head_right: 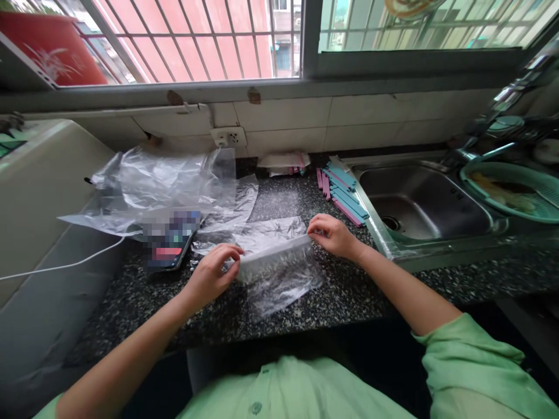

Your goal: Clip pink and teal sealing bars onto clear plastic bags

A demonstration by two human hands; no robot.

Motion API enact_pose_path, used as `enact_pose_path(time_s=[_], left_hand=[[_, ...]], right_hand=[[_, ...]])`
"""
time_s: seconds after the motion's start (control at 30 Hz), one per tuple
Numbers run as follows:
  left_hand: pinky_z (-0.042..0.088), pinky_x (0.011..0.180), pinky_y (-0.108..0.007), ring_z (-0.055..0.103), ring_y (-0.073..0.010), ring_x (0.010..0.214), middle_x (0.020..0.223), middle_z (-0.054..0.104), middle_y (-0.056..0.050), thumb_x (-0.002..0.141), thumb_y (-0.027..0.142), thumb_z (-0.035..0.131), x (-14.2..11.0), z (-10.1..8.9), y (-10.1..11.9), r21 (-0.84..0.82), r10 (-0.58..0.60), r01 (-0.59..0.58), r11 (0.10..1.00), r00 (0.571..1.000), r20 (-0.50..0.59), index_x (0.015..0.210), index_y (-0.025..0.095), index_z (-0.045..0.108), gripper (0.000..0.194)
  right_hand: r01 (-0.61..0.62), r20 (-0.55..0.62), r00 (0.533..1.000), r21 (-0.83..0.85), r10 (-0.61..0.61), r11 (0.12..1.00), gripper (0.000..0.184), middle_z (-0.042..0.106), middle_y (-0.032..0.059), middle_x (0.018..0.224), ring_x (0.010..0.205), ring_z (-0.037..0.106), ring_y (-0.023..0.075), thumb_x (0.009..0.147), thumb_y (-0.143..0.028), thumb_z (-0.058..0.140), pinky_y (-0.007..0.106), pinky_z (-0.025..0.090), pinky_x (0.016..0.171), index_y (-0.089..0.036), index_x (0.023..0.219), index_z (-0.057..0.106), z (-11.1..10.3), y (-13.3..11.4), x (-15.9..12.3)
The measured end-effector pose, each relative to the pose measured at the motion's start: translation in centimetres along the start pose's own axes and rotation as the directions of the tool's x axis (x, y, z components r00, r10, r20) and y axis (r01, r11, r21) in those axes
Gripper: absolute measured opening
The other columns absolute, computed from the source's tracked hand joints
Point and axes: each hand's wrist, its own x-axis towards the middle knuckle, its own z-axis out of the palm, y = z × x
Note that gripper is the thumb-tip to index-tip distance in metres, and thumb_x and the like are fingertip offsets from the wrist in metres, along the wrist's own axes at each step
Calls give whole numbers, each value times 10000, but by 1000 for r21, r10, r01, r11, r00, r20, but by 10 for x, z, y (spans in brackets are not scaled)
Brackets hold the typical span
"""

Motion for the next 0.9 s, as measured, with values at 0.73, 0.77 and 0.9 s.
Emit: enact_pose_path(time_s=[0.73,0.77,0.9], left_hand=[[483,764,-314,564,-154,814,815,635,-30,779,89,498,13,-26,-1,154,255,-226,962,944,-210,930,199,580,204],[483,765,-313,559,-156,817,818,635,-34,776,75,488,7,-20,-2,157,282,-258,953,947,-157,939,197,579,223],[476,760,-320,543,-178,828,803,626,-49,768,61,452,-12,2,-5,173,297,-313,934,948,112,946,180,589,253]], right_hand=[[106,-192,972,-151,-134,983,73,610,45,813,797,578,179,796,-217,548,349,496,723,-239,759,607,-11,-32,-2],[119,-163,976,-165,-147,979,79,611,44,807,791,578,177,794,-203,546,342,496,715,-240,764,608,-6,-30,-10],[174,-27,982,-240,-185,955,103,616,54,817,785,567,169,792,-150,531,316,494,691,-226,801,599,9,-21,-38]])
